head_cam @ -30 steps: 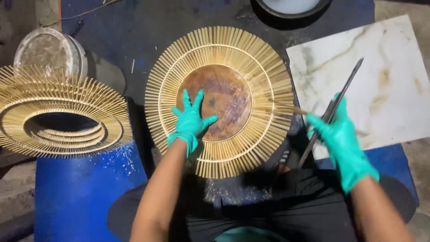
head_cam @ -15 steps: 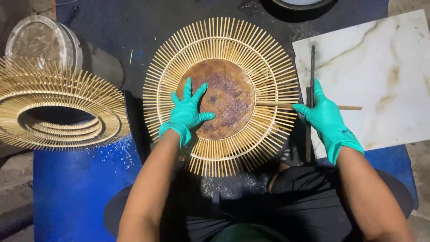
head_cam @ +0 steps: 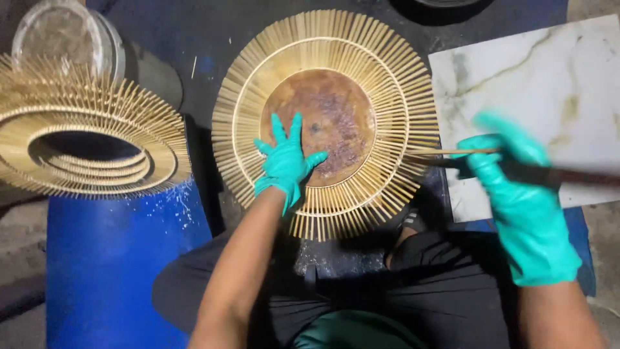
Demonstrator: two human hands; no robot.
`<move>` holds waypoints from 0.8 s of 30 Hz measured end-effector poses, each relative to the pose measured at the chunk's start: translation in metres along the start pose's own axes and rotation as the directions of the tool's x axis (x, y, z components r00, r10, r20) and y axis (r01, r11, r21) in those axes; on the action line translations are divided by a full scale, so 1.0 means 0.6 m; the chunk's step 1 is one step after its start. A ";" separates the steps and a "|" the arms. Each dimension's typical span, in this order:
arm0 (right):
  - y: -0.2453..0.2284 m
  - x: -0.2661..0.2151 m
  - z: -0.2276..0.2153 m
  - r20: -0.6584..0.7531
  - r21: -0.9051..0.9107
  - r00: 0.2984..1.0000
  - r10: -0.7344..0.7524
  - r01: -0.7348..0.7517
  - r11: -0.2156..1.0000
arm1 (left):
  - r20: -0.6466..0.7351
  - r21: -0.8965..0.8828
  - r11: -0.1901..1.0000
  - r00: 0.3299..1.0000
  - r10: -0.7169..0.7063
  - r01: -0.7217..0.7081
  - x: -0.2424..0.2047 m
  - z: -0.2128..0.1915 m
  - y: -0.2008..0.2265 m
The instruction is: Applying adhesive and finishing a circular bamboo frame as part of a furniture manufacturing process.
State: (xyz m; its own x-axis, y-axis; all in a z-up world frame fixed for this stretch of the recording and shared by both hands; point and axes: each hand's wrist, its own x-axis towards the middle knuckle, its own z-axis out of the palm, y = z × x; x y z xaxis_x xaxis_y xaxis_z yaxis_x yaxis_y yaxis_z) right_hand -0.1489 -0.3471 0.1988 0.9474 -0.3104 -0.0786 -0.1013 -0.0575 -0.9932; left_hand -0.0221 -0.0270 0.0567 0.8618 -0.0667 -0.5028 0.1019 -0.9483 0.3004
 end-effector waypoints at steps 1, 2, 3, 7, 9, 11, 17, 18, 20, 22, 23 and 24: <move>-0.004 -0.006 0.003 0.039 0.021 0.999 0.029 -0.030 0.999 | -0.051 0.008 1.000 0.999 0.005 -0.005 0.007 -0.002 0.008; -0.008 -0.006 0.015 0.049 0.019 0.999 0.021 -0.022 1.000 | -0.060 0.000 1.000 0.998 0.000 0.000 0.025 0.016 -0.010; -0.011 -0.011 0.025 0.070 -0.019 0.996 0.060 -0.059 0.998 | -0.138 -0.015 0.992 0.983 0.124 -0.127 0.034 0.039 -0.029; 0.013 0.004 0.048 0.102 -0.193 0.971 0.218 -0.195 0.962 | -0.243 0.029 0.953 0.923 0.298 -0.300 0.044 0.039 -0.036; 0.016 -0.007 0.045 0.105 -0.259 0.962 0.251 -0.217 0.941 | -0.120 0.014 0.984 0.977 0.178 -0.177 0.024 -0.004 -0.003; 0.013 -0.002 0.056 0.113 -0.319 0.954 0.279 -0.231 0.919 | -0.002 0.017 0.999 0.999 0.045 -0.045 0.022 -0.029 0.005; 0.022 0.009 0.038 0.081 -0.319 0.970 0.230 -0.193 0.928 | -0.024 -0.065 0.992 0.994 0.106 -0.108 0.031 -0.036 -0.002; 0.045 0.027 0.026 0.053 -0.324 0.977 0.208 -0.180 0.929 | -0.003 -0.010 0.993 0.993 0.120 -0.120 0.042 -0.036 -0.010; 0.073 0.030 0.005 0.024 -0.329 0.974 0.226 -0.205 0.922 | 0.057 0.050 0.992 0.992 0.116 -0.119 0.028 -0.017 -0.037; 0.080 0.054 -0.021 -0.069 -0.268 0.974 0.217 -0.228 0.936 | -0.034 0.086 0.946 0.948 0.317 -0.314 0.043 -0.008 -0.043; 0.086 0.075 -0.026 -0.079 -0.267 0.973 0.217 -0.230 0.936 | -0.030 0.087 0.943 0.945 0.326 -0.322 0.035 -0.006 -0.033; 0.093 0.095 -0.031 -0.124 -0.335 0.957 0.263 -0.290 0.897 | -0.048 0.037 0.975 0.975 0.219 -0.217 0.027 -0.005 -0.024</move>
State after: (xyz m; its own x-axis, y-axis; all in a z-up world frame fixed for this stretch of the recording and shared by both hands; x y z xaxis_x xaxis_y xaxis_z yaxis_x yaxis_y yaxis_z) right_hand -0.1061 -0.3859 0.1406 0.8421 -0.4300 -0.3256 -0.4671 -0.2796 -0.8388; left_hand -0.0078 -0.0136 0.0467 0.8860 -0.2574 -0.3857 -0.1058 -0.9221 0.3723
